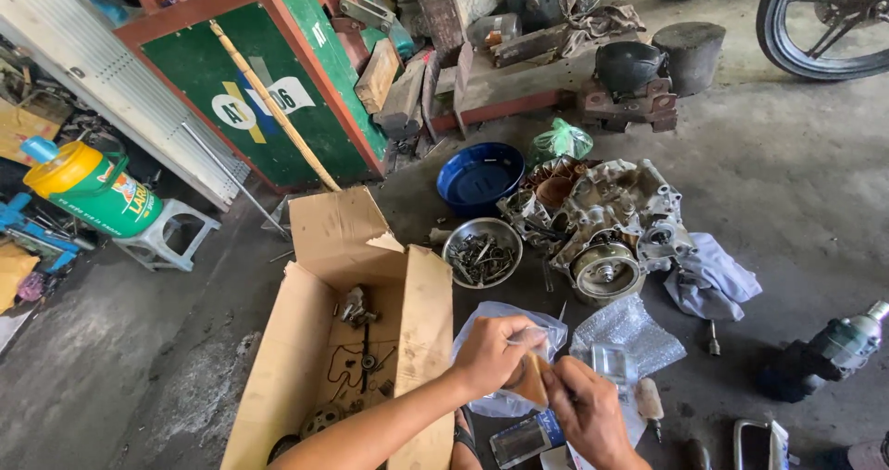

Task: Unboxing a new motorcycle piston and related components from their packaging in a repair shop.

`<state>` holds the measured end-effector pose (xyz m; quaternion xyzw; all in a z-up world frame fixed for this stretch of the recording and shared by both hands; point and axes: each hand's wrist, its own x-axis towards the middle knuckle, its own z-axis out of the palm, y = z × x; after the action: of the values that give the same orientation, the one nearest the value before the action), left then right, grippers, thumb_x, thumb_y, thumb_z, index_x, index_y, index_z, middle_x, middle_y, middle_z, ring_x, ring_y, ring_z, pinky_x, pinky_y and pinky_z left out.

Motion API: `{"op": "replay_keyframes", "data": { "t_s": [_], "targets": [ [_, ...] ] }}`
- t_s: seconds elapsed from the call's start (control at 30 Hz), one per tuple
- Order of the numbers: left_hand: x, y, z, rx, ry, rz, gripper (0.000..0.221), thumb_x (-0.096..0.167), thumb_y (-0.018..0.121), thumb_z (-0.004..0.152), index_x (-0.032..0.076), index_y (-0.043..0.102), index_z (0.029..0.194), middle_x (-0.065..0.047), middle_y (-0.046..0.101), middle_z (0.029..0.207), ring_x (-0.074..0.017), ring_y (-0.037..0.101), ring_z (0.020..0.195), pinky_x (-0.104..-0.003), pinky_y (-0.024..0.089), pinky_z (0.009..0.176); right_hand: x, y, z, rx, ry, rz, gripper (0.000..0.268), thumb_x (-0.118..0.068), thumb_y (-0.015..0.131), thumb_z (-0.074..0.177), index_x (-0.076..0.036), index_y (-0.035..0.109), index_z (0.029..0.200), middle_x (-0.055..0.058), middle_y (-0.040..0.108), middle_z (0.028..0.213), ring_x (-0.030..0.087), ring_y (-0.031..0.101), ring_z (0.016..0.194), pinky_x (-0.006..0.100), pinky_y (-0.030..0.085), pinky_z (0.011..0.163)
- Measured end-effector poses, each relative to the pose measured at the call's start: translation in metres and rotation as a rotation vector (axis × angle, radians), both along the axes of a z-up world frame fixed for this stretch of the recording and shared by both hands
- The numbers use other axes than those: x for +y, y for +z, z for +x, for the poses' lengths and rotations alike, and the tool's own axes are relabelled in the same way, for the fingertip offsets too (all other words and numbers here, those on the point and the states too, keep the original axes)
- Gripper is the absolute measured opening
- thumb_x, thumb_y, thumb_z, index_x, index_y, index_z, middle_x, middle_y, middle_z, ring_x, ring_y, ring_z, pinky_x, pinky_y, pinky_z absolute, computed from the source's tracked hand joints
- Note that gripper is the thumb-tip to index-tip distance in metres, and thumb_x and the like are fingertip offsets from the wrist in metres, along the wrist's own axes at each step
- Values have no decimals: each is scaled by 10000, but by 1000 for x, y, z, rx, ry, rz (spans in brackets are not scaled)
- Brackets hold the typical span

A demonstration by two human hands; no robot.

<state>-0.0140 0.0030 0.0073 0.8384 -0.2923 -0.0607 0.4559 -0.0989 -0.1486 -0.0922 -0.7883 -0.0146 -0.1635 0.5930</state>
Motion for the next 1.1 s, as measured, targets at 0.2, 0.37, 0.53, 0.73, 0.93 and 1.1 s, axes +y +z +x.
{"op": "replay_keyframes", "data": {
  "t_s": [0.2, 0.37, 0.53, 0.73, 0.93, 1.1],
  "targets": [
    [-4, -5, 7, 45, 40, 45, 231, 188, 670, 921, 1, 795, 868, -44, 737, 674, -98, 507, 508, -267, 418, 475, 9, 1, -5, -207, -42, -9, 228, -42, 673, 868, -53, 559, 671, 2, 553, 654, 117, 441, 509, 270, 389, 468],
    [-2, -18, 15, -14, 59, 92, 195, 177, 681, 889, 25, 789, 830, -68, 785, 765, -154, 631, 562, -289, 495, 541, 20, -7, -8, -179, -112, 38, 159, -18, 688, 833, -25, 610, 695, 23, 572, 655, 134, 445, 500, 277, 392, 470],
    [17, -38, 51, 251, 184, 33, 204, 46, 635, 954, 32, 732, 775, -82, 685, 644, -120, 594, 417, -208, 433, 303, 35, 3, -10, -428, -2, 1, 143, -18, 669, 717, -85, 561, 651, 13, 577, 646, 137, 502, 514, 261, 411, 478],
    [37, -55, 72, 9, 87, -155, 211, 188, 662, 937, 52, 773, 820, -56, 756, 740, -105, 636, 591, -219, 511, 614, 27, 27, -11, -394, 416, -126, 343, -236, 809, 838, -85, 574, 640, 18, 605, 697, 155, 572, 568, 292, 495, 547],
    [29, -16, 36, 25, -91, -34, 204, 182, 685, 915, 33, 813, 970, -19, 761, 745, -68, 513, 539, -217, 388, 499, -1, -6, 3, 226, -31, 436, 141, -102, 668, 929, 18, 713, 871, 92, 652, 659, 165, 543, 525, 311, 444, 473],
    [23, -7, 27, 30, -186, -15, 230, 189, 640, 960, 19, 776, 1033, -52, 792, 891, -99, 627, 651, -229, 497, 596, -1, 8, 6, 378, -104, 622, 107, 17, 735, 924, 102, 793, 956, 130, 644, 682, 181, 520, 602, 312, 405, 557]
  ]
}}
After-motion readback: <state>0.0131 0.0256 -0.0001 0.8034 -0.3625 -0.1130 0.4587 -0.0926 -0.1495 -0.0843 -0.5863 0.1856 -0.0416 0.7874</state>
